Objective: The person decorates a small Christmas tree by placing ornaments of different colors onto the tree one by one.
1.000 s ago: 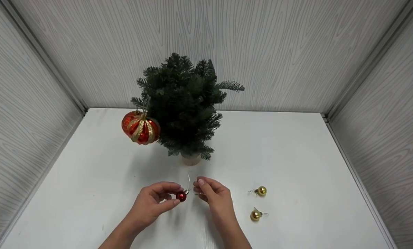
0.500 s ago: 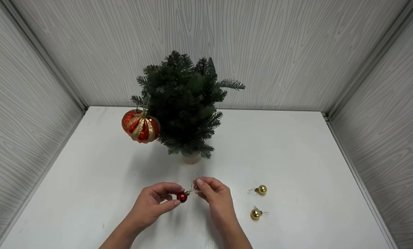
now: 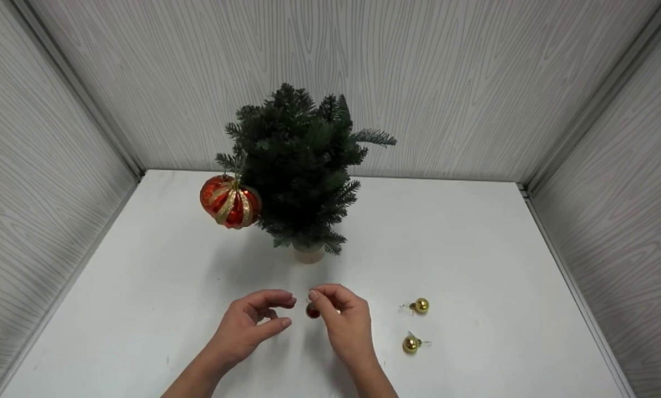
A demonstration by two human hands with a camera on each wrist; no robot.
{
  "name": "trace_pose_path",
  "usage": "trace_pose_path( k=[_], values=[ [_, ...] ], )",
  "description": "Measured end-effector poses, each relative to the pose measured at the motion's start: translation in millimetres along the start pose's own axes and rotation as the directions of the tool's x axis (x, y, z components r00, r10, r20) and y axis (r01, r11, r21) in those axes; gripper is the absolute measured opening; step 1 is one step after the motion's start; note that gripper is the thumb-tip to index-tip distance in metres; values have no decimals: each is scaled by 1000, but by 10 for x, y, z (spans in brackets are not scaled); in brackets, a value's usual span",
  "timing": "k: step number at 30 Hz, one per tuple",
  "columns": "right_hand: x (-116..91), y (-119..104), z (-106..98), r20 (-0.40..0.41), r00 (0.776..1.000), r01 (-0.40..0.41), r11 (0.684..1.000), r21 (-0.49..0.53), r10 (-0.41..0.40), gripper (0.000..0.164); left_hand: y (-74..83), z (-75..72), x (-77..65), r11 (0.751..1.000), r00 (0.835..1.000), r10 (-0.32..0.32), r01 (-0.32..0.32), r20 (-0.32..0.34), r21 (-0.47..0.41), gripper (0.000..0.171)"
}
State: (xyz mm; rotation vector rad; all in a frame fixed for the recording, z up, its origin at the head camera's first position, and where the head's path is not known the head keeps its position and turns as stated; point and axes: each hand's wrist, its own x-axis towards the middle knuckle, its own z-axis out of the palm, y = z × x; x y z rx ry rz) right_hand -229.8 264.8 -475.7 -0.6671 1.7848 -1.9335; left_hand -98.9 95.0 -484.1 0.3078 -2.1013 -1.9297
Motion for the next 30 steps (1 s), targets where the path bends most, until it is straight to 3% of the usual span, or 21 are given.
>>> trace_pose_path(
  k=[9, 16, 30],
  values=[
    [-32, -13, -16, -40, 995, 82, 985, -153, -89, 10, 63, 104, 45, 997, 997, 22, -16, -76, 73, 27],
    [-28, -49, 21, -62, 989, 121, 975, -185, -135, 6, 112, 183, 91, 996, 993, 59, -52, -101, 71, 22],
    [-70, -75, 48, -68, 987, 131, 972, -193, -146, 3, 119, 245, 180, 999, 986, 19, -13, -165, 36, 19]
  ],
)
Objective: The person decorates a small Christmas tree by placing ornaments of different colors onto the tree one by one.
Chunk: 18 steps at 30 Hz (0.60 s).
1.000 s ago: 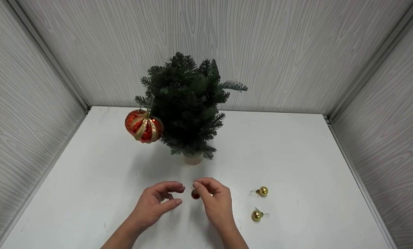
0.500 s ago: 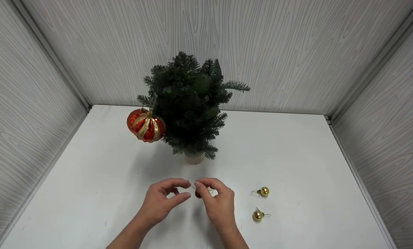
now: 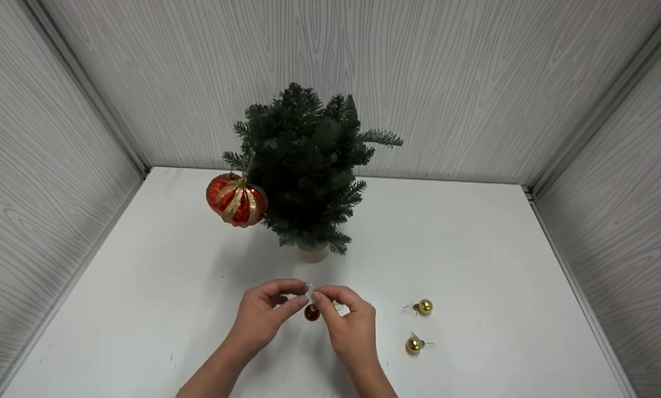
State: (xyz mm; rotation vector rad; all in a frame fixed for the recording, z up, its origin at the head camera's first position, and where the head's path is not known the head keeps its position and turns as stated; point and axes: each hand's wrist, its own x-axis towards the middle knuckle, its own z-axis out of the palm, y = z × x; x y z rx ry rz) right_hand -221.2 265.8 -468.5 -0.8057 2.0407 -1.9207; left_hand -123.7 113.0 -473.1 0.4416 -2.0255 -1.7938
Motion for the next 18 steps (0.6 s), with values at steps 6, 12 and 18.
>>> trace_pose_path(
  k=[6, 12, 18],
  values=[
    [-9, -8, -4, 11, 1000, -4, 1000, 8, 4, 4, 31, 8, 11, 1000, 1000, -2, 2, 3, -6, 14],
    [-6, -10, -5, 0, 1000, -12, 1000, 2, 12, 4, 58, -15, 9, 1000, 1000, 8, -8, -1, 4, 12],
    [4, -45, 5, -10, 1000, -14, 1000, -5, 14, 6, 87, -50, 0, 1000, 1000, 21, -21, -14, 17, 13]
  ],
)
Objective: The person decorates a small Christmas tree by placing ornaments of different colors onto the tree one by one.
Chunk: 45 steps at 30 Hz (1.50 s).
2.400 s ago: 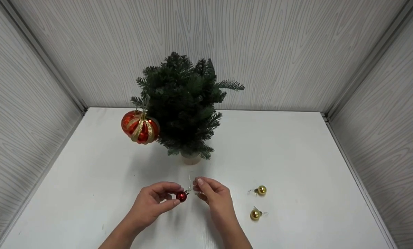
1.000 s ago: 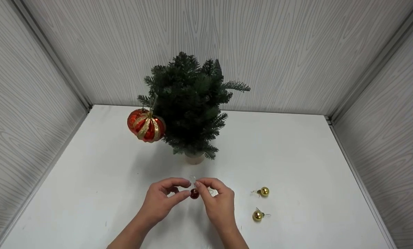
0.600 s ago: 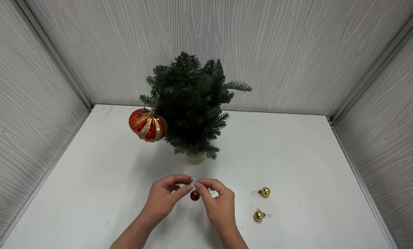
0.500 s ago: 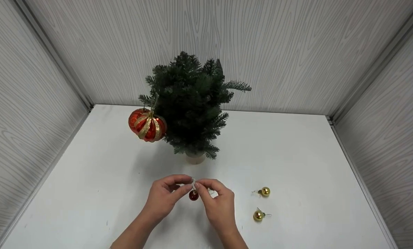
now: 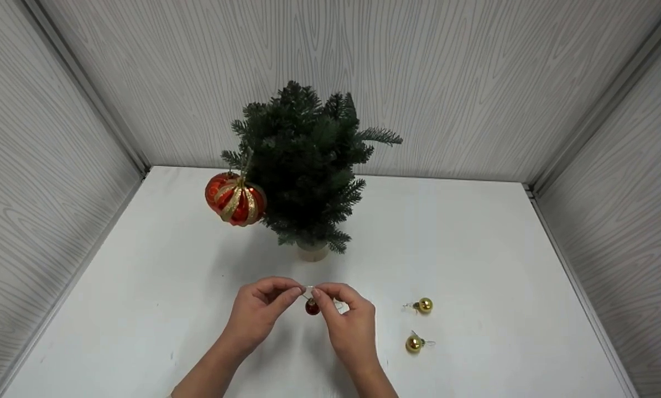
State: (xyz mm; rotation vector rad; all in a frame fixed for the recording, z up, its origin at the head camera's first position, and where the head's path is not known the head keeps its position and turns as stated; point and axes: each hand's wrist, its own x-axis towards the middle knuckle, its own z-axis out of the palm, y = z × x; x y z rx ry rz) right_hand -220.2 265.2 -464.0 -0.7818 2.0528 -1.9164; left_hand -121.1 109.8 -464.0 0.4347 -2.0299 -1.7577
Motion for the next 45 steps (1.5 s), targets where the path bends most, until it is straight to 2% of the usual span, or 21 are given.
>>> trace_pose_path(
  k=[10, 22, 29, 36, 45],
  values=[
    [77, -128, 44, 27, 998, 50, 999, -4, -50, 4, 181, -120, 24, 998, 998, 40, -38, -44, 40, 14],
    [189, -394, 149, -10, 990, 143, 986, -87, -144, 4, 416, -229, 99, 991, 991, 95, -85, -97, 102, 16],
    [224, -466, 194, -25, 988, 150, 983, -101, -154, 4, 502, -263, 140, 988, 982, 121, -105, -143, 114, 16],
    [273, -513, 227, -38, 977, 206, 973, -99, -211, 6, 587, -288, 172, 985, 970, 155, -137, -188, 105, 14],
    [319, -577, 265, -72, 971, 219, 970, -101, -227, 7, 636, -278, 205, 987, 964, 144, -123, -223, 108, 17]
  ],
)
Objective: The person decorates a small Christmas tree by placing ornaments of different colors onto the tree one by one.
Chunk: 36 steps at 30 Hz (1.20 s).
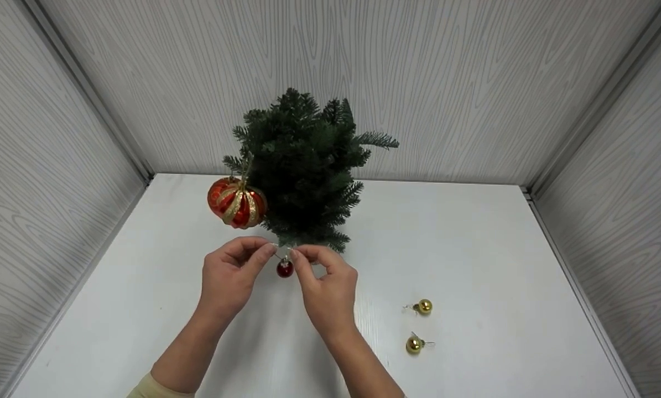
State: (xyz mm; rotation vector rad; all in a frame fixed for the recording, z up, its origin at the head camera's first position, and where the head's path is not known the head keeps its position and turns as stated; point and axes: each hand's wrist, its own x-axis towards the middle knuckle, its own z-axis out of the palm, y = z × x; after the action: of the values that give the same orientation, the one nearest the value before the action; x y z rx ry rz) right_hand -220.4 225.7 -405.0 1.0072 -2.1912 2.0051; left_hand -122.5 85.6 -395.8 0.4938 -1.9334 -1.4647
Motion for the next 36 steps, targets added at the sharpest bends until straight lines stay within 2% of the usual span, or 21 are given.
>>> trace_pose_path(
  k=[10, 21, 36],
  values=[
    [43, -16, 43, -40, 999, -4, 1000, -9, 3, 8, 3, 64, 47, 1000, 999, -1, 0, -49, -6, 17],
    [79, -48, 83, -68, 997, -33, 999, -22, 32, 9, 1, 100, 66, 1000, 997, 14, -15, -69, -24, 14],
    [72, -52, 181, -101, 994, -43, 998, -49, 38, 7, -49, 72, 114, 999, 998, -42, 41, -37, -28, 14]
  ],
)
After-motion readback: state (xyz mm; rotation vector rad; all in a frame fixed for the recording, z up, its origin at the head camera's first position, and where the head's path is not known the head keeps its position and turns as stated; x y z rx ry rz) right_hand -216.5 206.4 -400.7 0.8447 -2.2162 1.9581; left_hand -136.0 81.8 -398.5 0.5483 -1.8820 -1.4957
